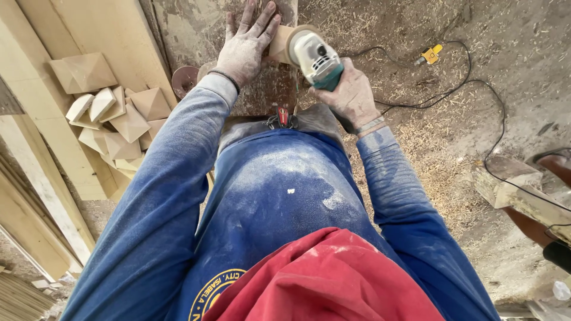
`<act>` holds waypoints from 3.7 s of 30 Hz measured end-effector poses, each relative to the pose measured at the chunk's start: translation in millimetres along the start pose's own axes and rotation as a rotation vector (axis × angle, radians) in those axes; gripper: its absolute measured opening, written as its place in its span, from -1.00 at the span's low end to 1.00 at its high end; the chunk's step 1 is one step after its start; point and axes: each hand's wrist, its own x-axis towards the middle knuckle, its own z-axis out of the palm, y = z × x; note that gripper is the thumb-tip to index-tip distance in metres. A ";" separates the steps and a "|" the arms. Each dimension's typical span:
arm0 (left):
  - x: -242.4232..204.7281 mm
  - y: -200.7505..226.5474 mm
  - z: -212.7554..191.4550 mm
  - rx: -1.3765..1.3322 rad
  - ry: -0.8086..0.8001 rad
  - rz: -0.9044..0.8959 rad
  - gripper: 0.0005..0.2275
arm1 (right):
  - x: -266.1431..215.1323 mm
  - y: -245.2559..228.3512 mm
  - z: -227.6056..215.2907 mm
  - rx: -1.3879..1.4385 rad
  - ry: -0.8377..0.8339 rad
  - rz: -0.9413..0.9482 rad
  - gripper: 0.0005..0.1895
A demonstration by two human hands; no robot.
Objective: Sanding the surfaces of small wooden pyramid blocks using an angle grinder fitted with a sanding disc.
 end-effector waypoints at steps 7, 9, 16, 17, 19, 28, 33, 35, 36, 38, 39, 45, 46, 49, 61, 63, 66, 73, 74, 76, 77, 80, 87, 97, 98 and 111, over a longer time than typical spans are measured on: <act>2.2 -0.9 -0.5 0.033 -0.032 -0.010 -0.16 | -8.8 32.2 0.7 0.182 0.057 0.067 -0.29; 4.0 0.7 -2.0 -0.038 -0.053 -0.030 -0.17 | -15.5 41.0 -1.4 0.195 0.138 0.051 -0.30; -3.2 36.0 -0.9 -0.086 0.266 -0.198 -0.11 | -36.2 42.1 -3.7 0.243 0.213 0.109 -0.29; -2.9 52.3 -17.1 -0.155 0.221 -0.317 -0.13 | -36.8 42.1 -3.0 0.261 0.225 0.080 -0.30; -1.6 67.2 -25.5 -0.225 0.174 -0.438 -0.15 | -38.5 43.2 -0.4 0.280 0.234 0.051 -0.30; -1.9 21.8 -22.3 -0.140 0.129 -0.195 -0.07 | -37.3 50.4 4.6 0.260 0.236 0.106 -0.25; 18.6 6.9 -20.3 0.351 0.242 0.263 -0.16 | -38.4 50.0 2.6 0.216 0.225 0.124 -0.27; 18.8 9.3 -18.2 0.247 0.196 0.187 -0.17 | -38.1 50.7 3.0 0.228 0.217 0.121 -0.26; 19.3 11.2 -16.7 0.142 0.148 0.114 -0.17 | -38.5 51.7 3.1 0.242 0.209 0.123 -0.26; 10.8 21.8 -21.1 0.031 0.054 -0.074 -0.17 | -40.5 49.2 3.0 0.236 0.228 0.115 -0.26; 6.6 27.1 -22.9 -0.080 -0.040 -0.264 -0.17 | -41.7 48.3 3.4 0.228 0.246 0.108 -0.26; -22.9 22.9 -23.3 -0.153 -0.111 -0.327 0.03 | -43.2 30.9 2.2 0.282 0.189 0.052 -0.26; -20.5 17.3 -27.7 -0.157 -0.111 -0.327 0.03 | -41.7 26.5 -1.5 0.279 0.187 0.054 -0.26; -19.0 -7.7 -29.1 0.032 0.061 -0.088 -0.02 | -33.9 12.3 0.2 0.261 0.138 0.020 -0.26; -7.2 -24.1 -13.3 -0.058 -0.030 0.032 -0.20 | -4.0 -18.2 14.7 0.010 0.048 -0.055 -0.28; -6.7 -28.8 -1.3 -0.019 0.019 0.060 -0.21 | -5.8 -10.3 14.5 -0.013 0.071 -0.056 -0.29; -3.9 -28.8 2.9 0.017 0.027 0.048 -0.21 | -9.9 -1.0 8.6 0.060 0.078 -0.044 -0.29; -4.3 -25.5 -5.3 -0.016 -0.030 0.036 -0.21 | -0.2 -18.7 6.8 0.040 -0.031 0.053 -0.31; -4.8 -25.5 -4.9 -0.014 -0.021 0.040 -0.20 | 0.8 -22.1 6.7 0.022 -0.032 0.020 -0.29; -4.6 -25.1 -6.7 -0.012 -0.010 0.039 -0.20 | 3.4 -19.2 8.5 0.003 -0.036 -0.017 -0.28; -5.0 -24.4 -8.5 -0.017 -0.022 0.033 -0.21 | 4.3 -13.1 11.0 -0.013 -0.020 -0.023 -0.30; -4.5 -25.3 -5.5 -0.007 -0.027 0.021 -0.21 | 1.5 -8.2 5.0 -0.009 0.000 -0.018 -0.31; -2.8 -26.7 1.9 0.004 -0.004 0.039 -0.20 | 1.1 -3.4 3.0 -0.005 0.024 -0.015 -0.28; -7.6 -23.1 2.3 0.008 0.009 0.019 -0.23 | 1.3 8.4 -4.4 -0.100 -0.110 0.119 -0.26; -7.7 -20.9 4.7 0.010 0.004 -0.021 -0.22 | -0.8 17.5 -4.1 -0.071 -0.067 0.127 -0.24; -23.1 -5.6 -2.6 0.393 0.142 0.111 -0.14 | -43.8 42.1 -11.1 0.191 0.227 0.075 -0.27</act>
